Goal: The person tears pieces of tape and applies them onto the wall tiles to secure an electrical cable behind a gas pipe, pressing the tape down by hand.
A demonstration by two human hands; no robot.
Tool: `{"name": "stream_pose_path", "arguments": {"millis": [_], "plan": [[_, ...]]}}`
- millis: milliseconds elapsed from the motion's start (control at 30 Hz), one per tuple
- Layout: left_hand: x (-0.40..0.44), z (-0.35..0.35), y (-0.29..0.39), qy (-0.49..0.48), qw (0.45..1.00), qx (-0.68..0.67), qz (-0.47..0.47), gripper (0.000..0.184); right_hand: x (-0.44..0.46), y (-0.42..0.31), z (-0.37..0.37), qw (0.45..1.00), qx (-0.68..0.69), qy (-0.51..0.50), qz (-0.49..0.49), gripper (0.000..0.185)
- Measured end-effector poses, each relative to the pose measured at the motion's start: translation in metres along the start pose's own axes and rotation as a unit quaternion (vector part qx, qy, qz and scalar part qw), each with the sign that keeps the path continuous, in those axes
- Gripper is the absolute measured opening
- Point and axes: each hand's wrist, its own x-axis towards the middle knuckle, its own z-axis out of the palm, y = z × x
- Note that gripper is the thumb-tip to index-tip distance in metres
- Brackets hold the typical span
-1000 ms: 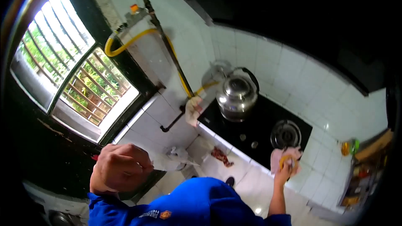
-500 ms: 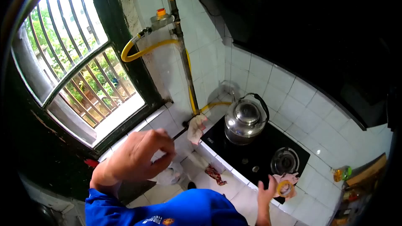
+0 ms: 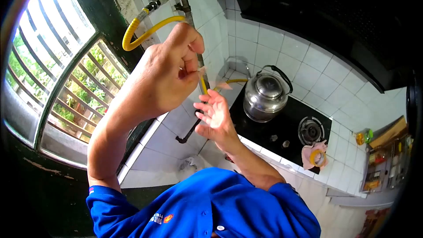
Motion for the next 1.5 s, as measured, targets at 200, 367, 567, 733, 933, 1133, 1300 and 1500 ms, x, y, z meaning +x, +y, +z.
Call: {"name": "stream_pose_path", "arguments": {"millis": [200,367,567,733,933,1133,1300,1500], "plan": [[0.005,0.000,-0.025,-0.043,0.997,-0.050,-0.046,0.038,0.038,0.007,0.017,0.976,0.217,0.001,-0.005,0.066],[0.011,0.010,-0.042,-0.039,0.995,-0.061,-0.063,0.037,0.071,0.015,0.010,0.931,0.362,0.037,-0.011,0.021],[0.046,0.016,-0.057,-0.033,0.996,-0.044,-0.071,0.039,0.127,0.009,-0.018,0.913,0.403,0.051,-0.043,0.007],[0.099,0.030,-0.080,0.034,0.998,0.029,-0.041,0.045,0.207,-0.001,-0.033,0.912,0.395,0.052,-0.094,0.007],[0.150,0.045,-0.101,0.153,0.975,0.156,0.030,0.058,0.316,-0.001,-0.069,0.923,0.370,0.062,-0.087,0.009],[0.161,0.063,-0.123,0.166,0.977,0.134,0.017,0.052,0.394,-0.006,-0.080,0.933,0.268,0.165,-0.177,0.009],[0.165,0.077,-0.154,0.041,0.989,0.141,-0.007,0.036,0.458,0.000,-0.117,0.932,0.146,0.159,-0.292,0.033],[0.184,0.087,-0.176,0.051,0.993,0.109,-0.003,0.032,0.495,-0.017,-0.130,0.929,0.116,0.106,-0.336,0.045]]}}
